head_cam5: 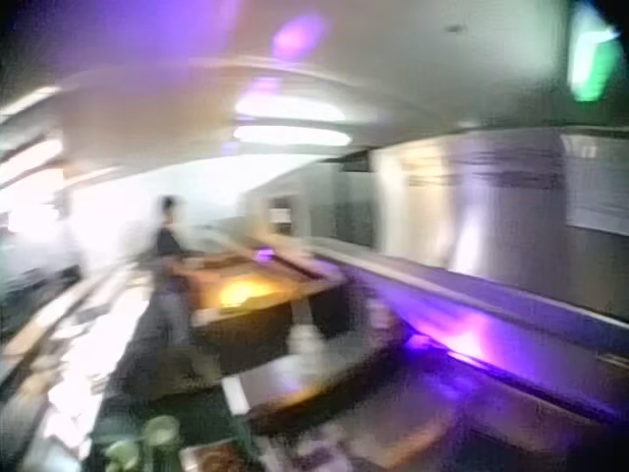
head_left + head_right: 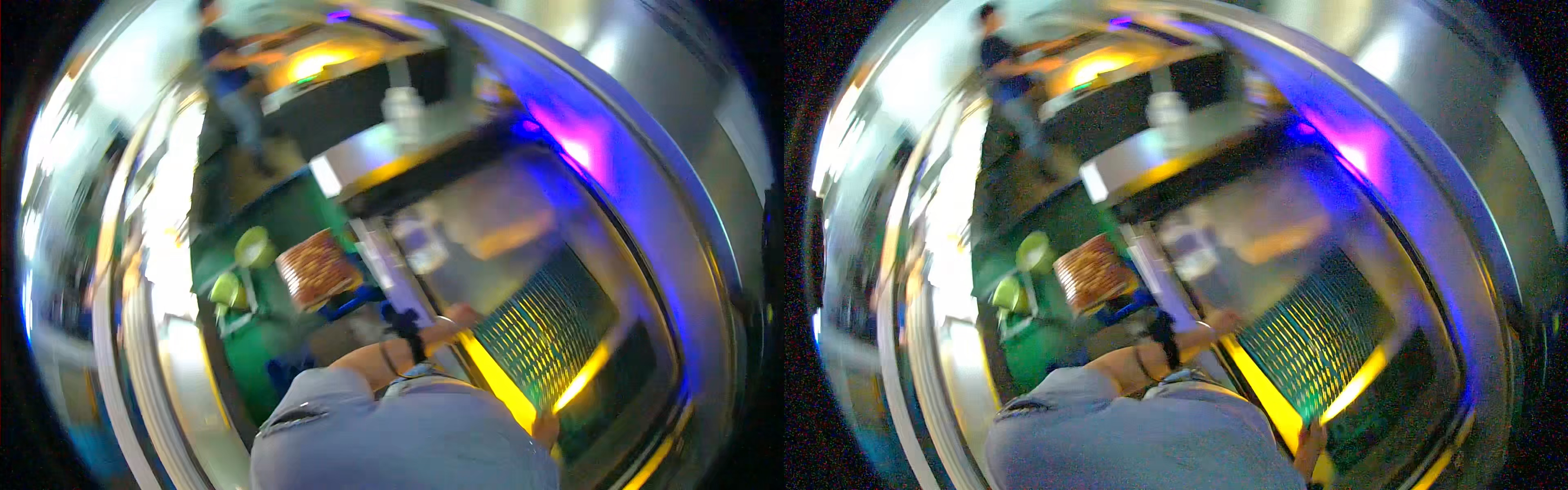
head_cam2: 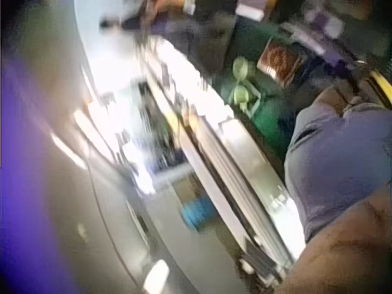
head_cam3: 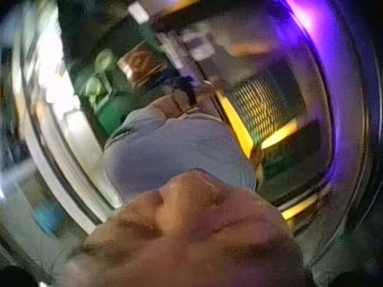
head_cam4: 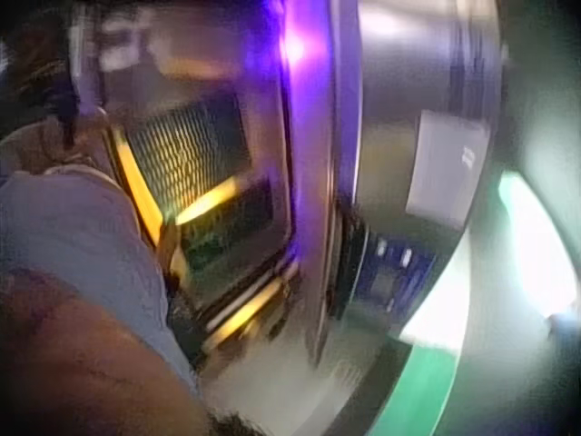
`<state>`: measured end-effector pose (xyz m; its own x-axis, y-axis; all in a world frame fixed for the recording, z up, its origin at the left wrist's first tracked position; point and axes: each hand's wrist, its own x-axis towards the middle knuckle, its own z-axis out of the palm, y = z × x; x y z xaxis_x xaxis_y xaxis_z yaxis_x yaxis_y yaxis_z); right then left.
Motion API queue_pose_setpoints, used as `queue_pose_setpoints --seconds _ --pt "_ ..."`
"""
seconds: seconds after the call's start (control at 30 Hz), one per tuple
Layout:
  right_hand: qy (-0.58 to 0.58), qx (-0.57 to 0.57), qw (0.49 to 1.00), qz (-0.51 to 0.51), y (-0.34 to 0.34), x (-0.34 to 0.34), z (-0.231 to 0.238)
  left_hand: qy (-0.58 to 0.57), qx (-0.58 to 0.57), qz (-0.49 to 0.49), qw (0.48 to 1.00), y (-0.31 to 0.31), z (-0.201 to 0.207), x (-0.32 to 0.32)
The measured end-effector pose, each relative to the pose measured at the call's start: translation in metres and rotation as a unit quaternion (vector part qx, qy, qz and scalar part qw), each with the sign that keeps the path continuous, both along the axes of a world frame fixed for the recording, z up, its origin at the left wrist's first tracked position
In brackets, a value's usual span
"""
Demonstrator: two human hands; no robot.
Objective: Operating a UV exposure machine and using a squeegee to process printed circuit boards.
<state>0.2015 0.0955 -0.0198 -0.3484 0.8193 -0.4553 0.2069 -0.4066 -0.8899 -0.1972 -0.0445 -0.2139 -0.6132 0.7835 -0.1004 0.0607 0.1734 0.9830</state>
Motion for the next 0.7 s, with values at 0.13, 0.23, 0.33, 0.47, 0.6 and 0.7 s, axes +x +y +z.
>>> queue_pose_setpoints --seconds 0.13,0.23,0.33,0.47,0.6,0.7 --pt "-0.041 -0.126 0.99 -0.038 -0.013 0.033 0.044 -0.193 -0.155 0.018 0.969 0.026 0.176 0.074" --pt "-0.037 -0.132 0.99 -0.014 -0.001 0.029 0.034 -0.092 -0.116 0.054 0.987 -0.01 0.175 0.085" --pt "-0.034 -0.13 0.991 0.004 0.014 0.035 0.028 -0.096 -0.103 0.132 0.981 -0.051 0.209 0.105" --pt "-0.024 -0.125 0.992 0.021 0.027 0.054 0.023 -0.284 -0.17 0.319 0.888 -0.109 0.218 0.134" --pt "-0.005 -0.124 0.992 0.034 0.041 0.08 0.015 -0.199 -0.324 0.358 0.853 -0.183 0.155 0.172" --pt "0.007 -0.128 0.991 0.039 0.048 0.096 0.011 0.033 -0.457 0.292 0.84 -0.24 0.059 0.23"
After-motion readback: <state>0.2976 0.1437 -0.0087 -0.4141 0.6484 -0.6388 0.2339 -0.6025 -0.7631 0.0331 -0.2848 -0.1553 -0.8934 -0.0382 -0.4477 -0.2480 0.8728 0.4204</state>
